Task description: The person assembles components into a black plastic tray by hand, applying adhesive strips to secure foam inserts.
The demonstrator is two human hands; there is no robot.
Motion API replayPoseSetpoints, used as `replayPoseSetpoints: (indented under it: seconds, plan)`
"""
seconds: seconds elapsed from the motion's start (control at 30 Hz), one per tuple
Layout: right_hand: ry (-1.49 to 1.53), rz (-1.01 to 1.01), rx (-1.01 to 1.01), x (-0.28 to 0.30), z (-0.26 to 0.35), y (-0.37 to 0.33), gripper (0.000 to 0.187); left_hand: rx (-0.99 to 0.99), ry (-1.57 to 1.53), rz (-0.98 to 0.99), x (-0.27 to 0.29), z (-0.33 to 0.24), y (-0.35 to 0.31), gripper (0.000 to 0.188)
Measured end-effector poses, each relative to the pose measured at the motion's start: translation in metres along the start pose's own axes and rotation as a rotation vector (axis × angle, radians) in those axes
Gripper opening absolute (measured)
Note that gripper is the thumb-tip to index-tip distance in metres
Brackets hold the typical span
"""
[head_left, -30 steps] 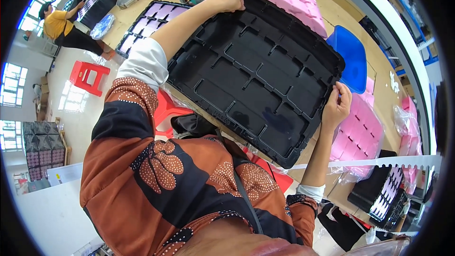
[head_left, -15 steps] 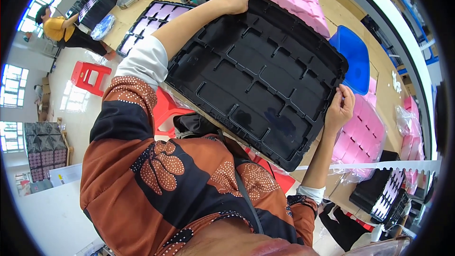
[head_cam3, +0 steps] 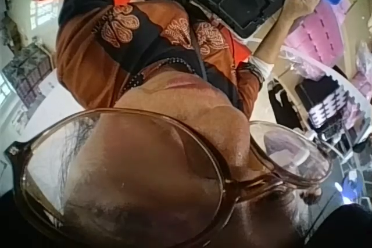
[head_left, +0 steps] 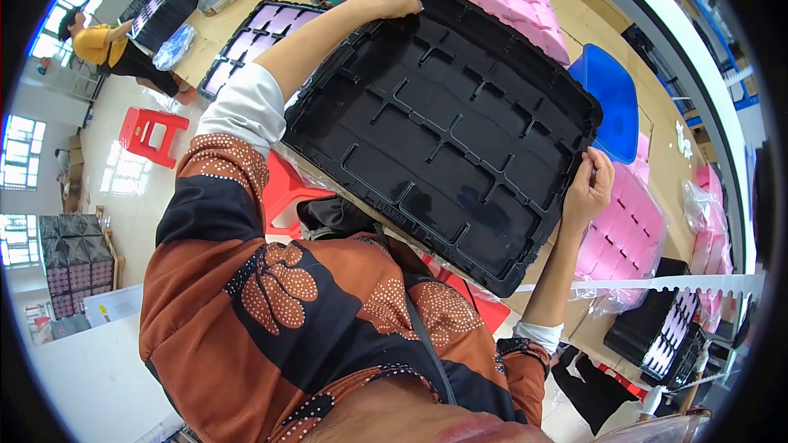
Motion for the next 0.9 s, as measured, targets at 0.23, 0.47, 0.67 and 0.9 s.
replayPoseSetpoints:
  seconds: [0.23,0.47,0.67,0.9]
  plan:
    - [-0.006,0.002,-0.001,0.005,-0.003,0.001,0.014,-0.083,0.147,-0.158,0.018,0.005,0.007,0.018]
    - [-0.141,-0.036,0.058,0.01,0.02,0.035,0.018,-0.094,-0.66,-0.012,0.013,-0.09,0.013,0.024]
    - [-0.018,-0.046,-0.038,0.018,0.018,-0.005,0.017,-0.62,-0.493,-0.022,-0.049,-0.253,0.077,0.023]
    - [-0.138,-0.037,-0.131,0.04,0.005,-0.057,0.018,-0.607,-0.148,0.112,-0.183,-0.318,0.146,0.022]
Point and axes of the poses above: each hand's wrist, its own y-axis towards the middle knuckle, its own x-axis out of the back of the hand, z = x × y, the point moved 10 cm from there along y, towards the middle knuckle, and after that the axes turned 7 degrees about -y, right-handed, at the moved point
